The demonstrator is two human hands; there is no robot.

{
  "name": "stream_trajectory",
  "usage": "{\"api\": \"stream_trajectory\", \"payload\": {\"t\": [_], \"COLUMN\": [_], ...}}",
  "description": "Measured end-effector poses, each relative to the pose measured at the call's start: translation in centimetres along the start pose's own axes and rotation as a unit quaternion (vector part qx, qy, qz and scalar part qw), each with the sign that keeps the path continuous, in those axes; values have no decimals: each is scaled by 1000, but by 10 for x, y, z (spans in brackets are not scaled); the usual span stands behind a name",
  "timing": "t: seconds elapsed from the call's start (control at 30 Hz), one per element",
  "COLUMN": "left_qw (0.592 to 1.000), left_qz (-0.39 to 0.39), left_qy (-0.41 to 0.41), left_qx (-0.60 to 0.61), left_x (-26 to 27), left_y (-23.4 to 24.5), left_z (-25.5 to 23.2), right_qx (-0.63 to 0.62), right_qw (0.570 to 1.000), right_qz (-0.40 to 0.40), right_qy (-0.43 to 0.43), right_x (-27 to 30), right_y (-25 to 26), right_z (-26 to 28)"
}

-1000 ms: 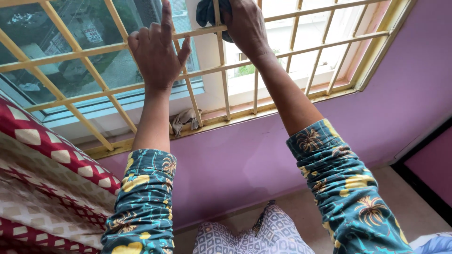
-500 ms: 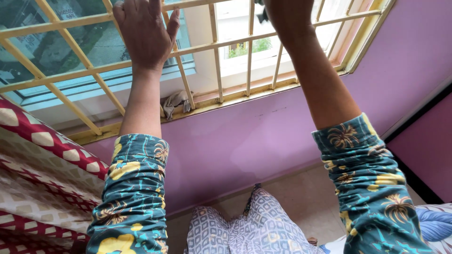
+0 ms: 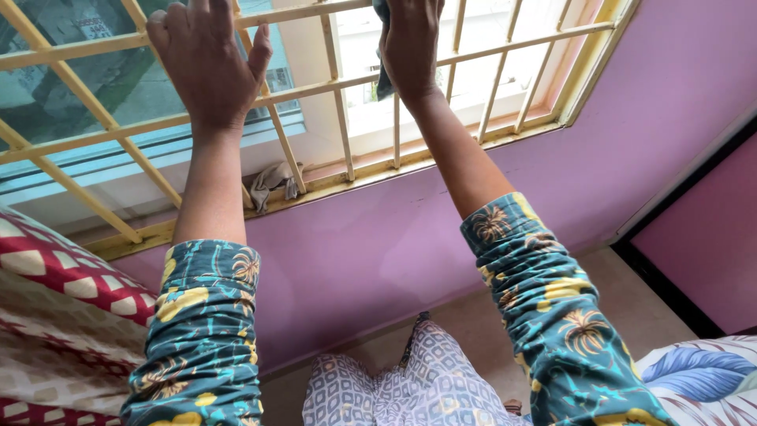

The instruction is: The person wipes the yellow metal window grille with a dark cloth, moving methodically across horizontal and vertical bars. The person uses both hands to reach different sections of the grille while standing in a bedroom.

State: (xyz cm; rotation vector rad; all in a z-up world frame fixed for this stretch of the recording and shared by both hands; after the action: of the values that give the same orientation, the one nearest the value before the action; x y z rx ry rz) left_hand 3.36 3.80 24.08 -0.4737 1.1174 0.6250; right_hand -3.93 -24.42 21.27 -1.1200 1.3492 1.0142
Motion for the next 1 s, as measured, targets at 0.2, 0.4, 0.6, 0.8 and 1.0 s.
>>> {"api": "stream_trajectory", "payload": {"t": [0.2,0.4,0.6,0.8,1.0], "left_qw": [1000,1000,999,996,992], "left_qz": [10,11,34,59,81], "left_qy": [-3,-3,-9,-10,96], "left_qx": [9,4,-12,-60,12], "left_x": [6,8,5,5,27], "left_y": [-3,-8,-6,-5,-36], "left_z": [2,4,3,2,-38], "right_qx": [-4,35,-3,-102,-92], "right_qw": [986,984,995,986,974], "right_qz": [-10,-26,-46,35,83], "right_qy": [164,172,86,130,192], "right_x": [14,31,52,62,53], "right_y": [39,57,74,56,78], "right_z": [-14,-74,-98,-6,3]}}
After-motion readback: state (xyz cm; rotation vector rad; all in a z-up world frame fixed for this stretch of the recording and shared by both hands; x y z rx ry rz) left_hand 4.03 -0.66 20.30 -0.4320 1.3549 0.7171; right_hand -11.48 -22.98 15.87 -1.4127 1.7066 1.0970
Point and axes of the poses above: each hand's wrist, its own x-axis away from the middle knuckle, its own y-axis out of the back of the hand, z = x × y, the point moved 6 cm from there along -x, towards the middle knuckle, and after that the axes turned 4 degrees about x, right-handed, at the moved point
